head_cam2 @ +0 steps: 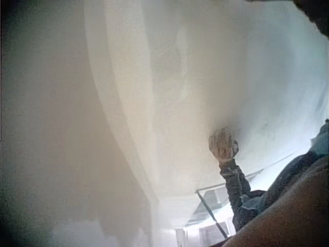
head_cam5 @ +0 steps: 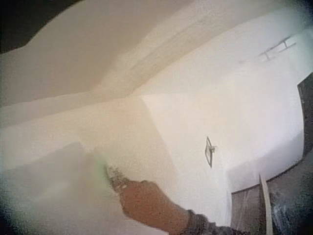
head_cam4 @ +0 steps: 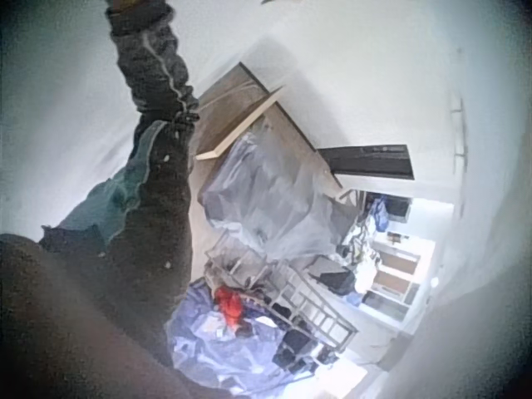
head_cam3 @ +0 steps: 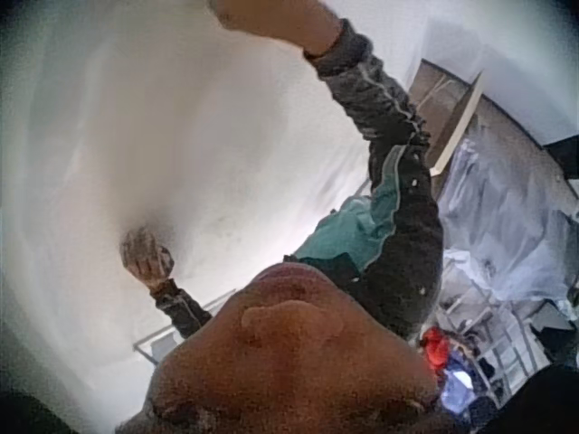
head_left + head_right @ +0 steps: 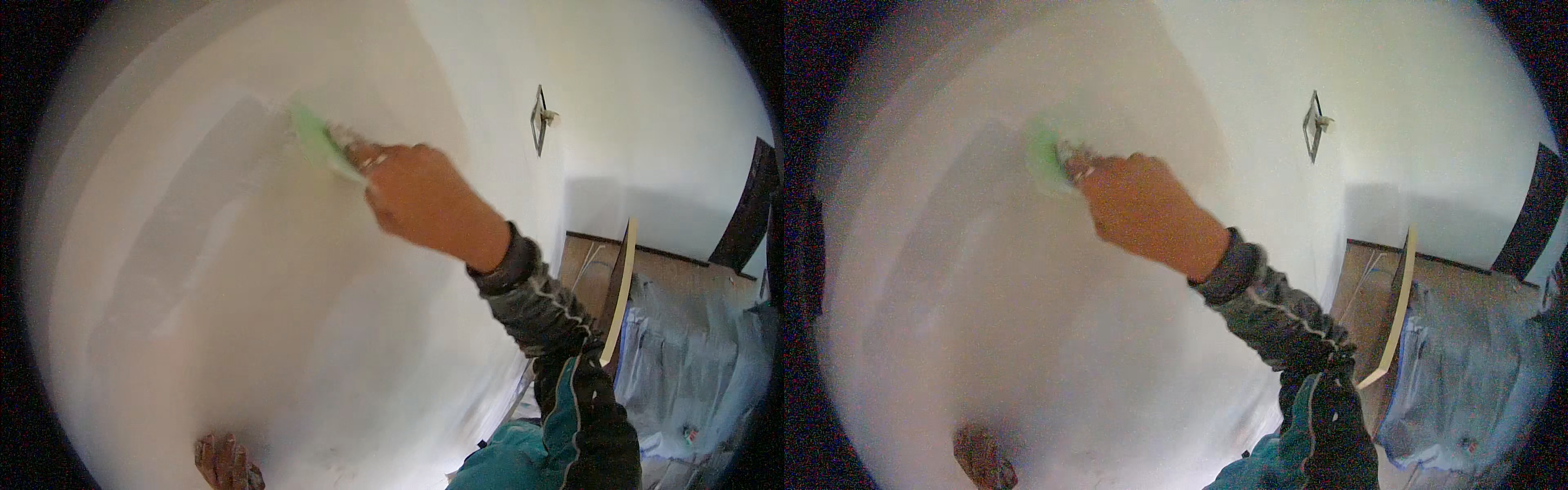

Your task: The person applies and smooths joint compound onto the wall using a plastic spreader, feels the wall surface by hand, and scrapes the spreader with a putty knife.

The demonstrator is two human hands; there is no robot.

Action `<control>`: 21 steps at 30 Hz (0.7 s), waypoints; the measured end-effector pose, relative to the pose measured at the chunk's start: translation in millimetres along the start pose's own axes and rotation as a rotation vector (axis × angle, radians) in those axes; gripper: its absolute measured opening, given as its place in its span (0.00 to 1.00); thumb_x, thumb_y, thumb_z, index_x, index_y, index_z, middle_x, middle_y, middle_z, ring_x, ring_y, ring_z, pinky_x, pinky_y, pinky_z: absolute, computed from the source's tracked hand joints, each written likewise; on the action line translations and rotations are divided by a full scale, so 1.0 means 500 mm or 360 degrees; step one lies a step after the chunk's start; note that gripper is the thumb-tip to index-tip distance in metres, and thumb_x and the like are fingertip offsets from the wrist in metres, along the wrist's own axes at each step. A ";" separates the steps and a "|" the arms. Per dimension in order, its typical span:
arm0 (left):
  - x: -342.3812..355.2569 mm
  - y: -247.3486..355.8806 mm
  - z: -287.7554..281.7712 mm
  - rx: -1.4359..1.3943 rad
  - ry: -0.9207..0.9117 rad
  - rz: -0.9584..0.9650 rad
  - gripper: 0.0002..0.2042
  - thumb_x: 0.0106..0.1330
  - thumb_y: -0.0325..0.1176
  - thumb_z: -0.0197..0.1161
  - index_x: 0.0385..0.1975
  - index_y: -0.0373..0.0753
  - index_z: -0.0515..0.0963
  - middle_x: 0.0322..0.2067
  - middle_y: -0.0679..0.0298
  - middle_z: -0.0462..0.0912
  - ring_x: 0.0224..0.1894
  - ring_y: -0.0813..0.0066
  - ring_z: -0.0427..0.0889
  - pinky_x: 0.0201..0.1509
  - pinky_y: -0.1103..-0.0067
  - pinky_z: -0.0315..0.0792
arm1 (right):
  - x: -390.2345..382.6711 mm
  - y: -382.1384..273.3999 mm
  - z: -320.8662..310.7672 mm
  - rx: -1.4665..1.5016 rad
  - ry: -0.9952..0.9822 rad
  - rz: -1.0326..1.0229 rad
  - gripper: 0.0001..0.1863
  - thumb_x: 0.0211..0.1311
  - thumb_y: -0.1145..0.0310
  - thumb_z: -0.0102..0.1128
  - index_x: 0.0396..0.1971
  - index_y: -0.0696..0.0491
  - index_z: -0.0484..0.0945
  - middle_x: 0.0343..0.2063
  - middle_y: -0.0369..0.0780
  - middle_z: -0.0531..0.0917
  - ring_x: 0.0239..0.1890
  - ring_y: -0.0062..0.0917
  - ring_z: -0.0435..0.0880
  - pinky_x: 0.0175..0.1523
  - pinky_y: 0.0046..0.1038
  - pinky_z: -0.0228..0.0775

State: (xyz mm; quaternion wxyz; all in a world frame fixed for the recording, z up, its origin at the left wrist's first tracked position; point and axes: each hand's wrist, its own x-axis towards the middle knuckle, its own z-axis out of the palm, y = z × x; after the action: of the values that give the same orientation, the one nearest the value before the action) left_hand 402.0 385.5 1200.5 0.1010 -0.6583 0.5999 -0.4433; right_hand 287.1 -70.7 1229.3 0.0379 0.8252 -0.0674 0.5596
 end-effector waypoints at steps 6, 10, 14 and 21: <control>-0.009 0.005 0.012 0.0001 0.0035 0.0016 0.13 0.59 0.29 0.50 0.42 0.39 0.76 0.44 0.58 0.78 0.50 0.57 0.75 0.54 0.58 0.68 | 0.005 0.193 0.018 -0.0326 0.0282 0.0317 0.21 0.47 0.74 0.50 0.45 0.58 0.70 0.20 0.47 0.79 0.22 0.41 0.80 0.27 0.40 0.73; 0.001 0.012 0.008 -0.0017 0.0072 0.0022 0.13 0.60 0.30 0.50 0.43 0.39 0.75 0.44 0.58 0.78 0.50 0.58 0.75 0.55 0.59 0.67 | 0.028 0.193 0.068 -0.0328 0.0379 0.0242 0.21 0.47 0.73 0.51 0.46 0.58 0.69 0.23 0.46 0.80 0.23 0.40 0.80 0.29 0.40 0.74; 0.007 0.010 0.015 -0.0021 0.0075 -0.0007 0.12 0.60 0.29 0.49 0.42 0.39 0.76 0.44 0.58 0.78 0.49 0.58 0.76 0.53 0.59 0.68 | 0.020 0.049 0.067 -0.0183 0.0096 0.0215 0.23 0.46 0.73 0.52 0.48 0.57 0.69 0.25 0.46 0.80 0.26 0.40 0.80 0.32 0.38 0.74; 0.007 0.022 -0.009 -0.0018 0.0152 0.0028 0.12 0.61 0.29 0.47 0.40 0.36 0.76 0.41 0.56 0.80 0.46 0.57 0.78 0.51 0.59 0.70 | -0.041 0.086 -0.015 0.0053 -0.0033 0.0538 0.26 0.51 0.71 0.53 0.52 0.65 0.65 0.30 0.52 0.78 0.33 0.45 0.77 0.42 0.40 0.68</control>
State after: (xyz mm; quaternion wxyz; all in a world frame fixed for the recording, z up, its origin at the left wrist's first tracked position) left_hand 390.7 381.6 1197.7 0.0724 -0.6317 0.6123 -0.4699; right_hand 266.3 -110.8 1212.6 -0.0713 0.8082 -0.1963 0.5506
